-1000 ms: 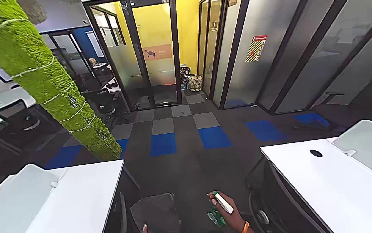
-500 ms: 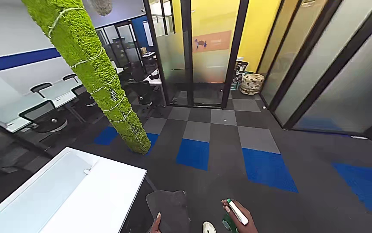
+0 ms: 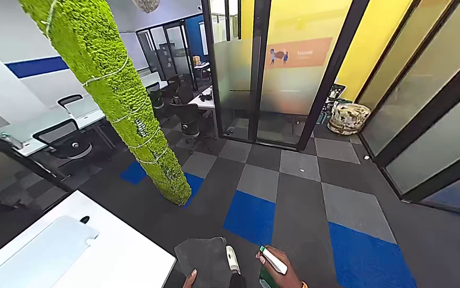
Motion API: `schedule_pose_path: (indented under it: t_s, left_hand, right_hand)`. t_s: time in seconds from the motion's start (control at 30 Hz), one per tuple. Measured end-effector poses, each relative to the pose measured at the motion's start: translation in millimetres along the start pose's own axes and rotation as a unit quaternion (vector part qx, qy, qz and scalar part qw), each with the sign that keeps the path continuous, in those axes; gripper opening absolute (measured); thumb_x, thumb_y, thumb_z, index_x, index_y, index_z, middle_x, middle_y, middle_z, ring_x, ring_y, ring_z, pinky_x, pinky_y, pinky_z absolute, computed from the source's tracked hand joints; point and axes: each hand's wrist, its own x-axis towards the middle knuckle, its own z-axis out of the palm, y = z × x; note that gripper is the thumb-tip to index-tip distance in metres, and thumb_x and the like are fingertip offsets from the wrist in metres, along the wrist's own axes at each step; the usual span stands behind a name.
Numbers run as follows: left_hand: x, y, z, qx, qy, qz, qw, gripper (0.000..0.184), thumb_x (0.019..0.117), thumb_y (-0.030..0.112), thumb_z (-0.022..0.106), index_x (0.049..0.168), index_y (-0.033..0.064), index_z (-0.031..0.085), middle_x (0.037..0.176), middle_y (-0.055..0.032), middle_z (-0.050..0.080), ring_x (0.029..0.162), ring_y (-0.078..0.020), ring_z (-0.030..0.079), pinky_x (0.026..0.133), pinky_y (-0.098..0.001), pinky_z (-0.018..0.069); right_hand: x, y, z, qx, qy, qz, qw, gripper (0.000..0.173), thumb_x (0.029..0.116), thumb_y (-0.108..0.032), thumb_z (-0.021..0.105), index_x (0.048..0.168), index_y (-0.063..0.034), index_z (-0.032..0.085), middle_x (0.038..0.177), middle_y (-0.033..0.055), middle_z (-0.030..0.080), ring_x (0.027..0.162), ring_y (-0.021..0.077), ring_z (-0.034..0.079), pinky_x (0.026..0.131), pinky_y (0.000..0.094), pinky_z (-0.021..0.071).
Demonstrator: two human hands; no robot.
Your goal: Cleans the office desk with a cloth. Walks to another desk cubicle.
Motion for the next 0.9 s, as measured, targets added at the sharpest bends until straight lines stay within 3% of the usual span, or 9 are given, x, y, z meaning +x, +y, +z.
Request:
schedule_pose_path:
  t_s: [0.1,0.33,0.5,0.63,0.9]
  left_hand:
    - [81,-9,4,-0.01,0.005,-0.016,1.0,0.012,0.0883,0.028,0.068,0.093,0.0188,0.074,0.089,-0.0022,0.079,0.082,-0.0135,0.077,0.073,-0.0372,0.0647]
    - [259,4,73,0.005,0.055,-0.067,0.996,0.025,0.0988,0.021,0.046,0.094,0.0156,0.069,0.085,-0.0044,0.078,0.079,-0.0156,0.076,0.072,-0.0385,0.0644]
    - [348,25,123,0.018,0.061,-0.06,0.996,0.028,0.0985,0.018,0.043,0.093,0.0138,0.07,0.085,-0.0054,0.079,0.078,-0.0161,0.077,0.07,-0.0376,0.0646]
    - [417,26,131,0.014,0.06,-0.045,0.997,0.032,0.1009,0.017,0.038,0.095,0.0147,0.069,0.086,-0.0043,0.079,0.08,-0.0151,0.077,0.073,-0.037,0.0645]
    - [578,13,168,0.005,0.144,0.003,0.99,0.033,0.103,0.018,0.036,0.095,0.0131,0.068,0.086,-0.0055,0.078,0.079,-0.0166,0.077,0.071,-0.0375,0.0644]
  right_hand:
    - [64,42,3,-0.023,-0.001,-0.007,1.0,0.027,0.0975,-0.027,0.065,0.094,-0.0015,0.075,0.085,0.0076,0.075,0.082,0.0077,0.07,0.08,0.0252,0.0581]
    - [227,94,-13,-0.096,0.021,0.002,0.995,0.029,0.0966,-0.029,0.065,0.09,-0.0027,0.074,0.082,0.0079,0.072,0.078,0.0102,0.069,0.075,0.0275,0.0579]
    - [319,139,-15,-0.102,0.055,0.013,0.993,0.032,0.0972,-0.033,0.062,0.093,-0.0046,0.075,0.085,0.0058,0.074,0.082,0.0073,0.07,0.079,0.026,0.0587]
    - [390,183,-16,-0.088,0.055,0.047,0.994,0.028,0.0955,-0.028,0.064,0.096,-0.0034,0.076,0.089,0.0057,0.076,0.085,0.0068,0.071,0.083,0.0262,0.0591]
    - [568,297,-24,-0.048,-0.001,0.073,0.996,0.026,0.0949,-0.021,0.064,0.099,0.0025,0.074,0.09,0.0109,0.075,0.085,0.0109,0.072,0.084,0.0296,0.0596]
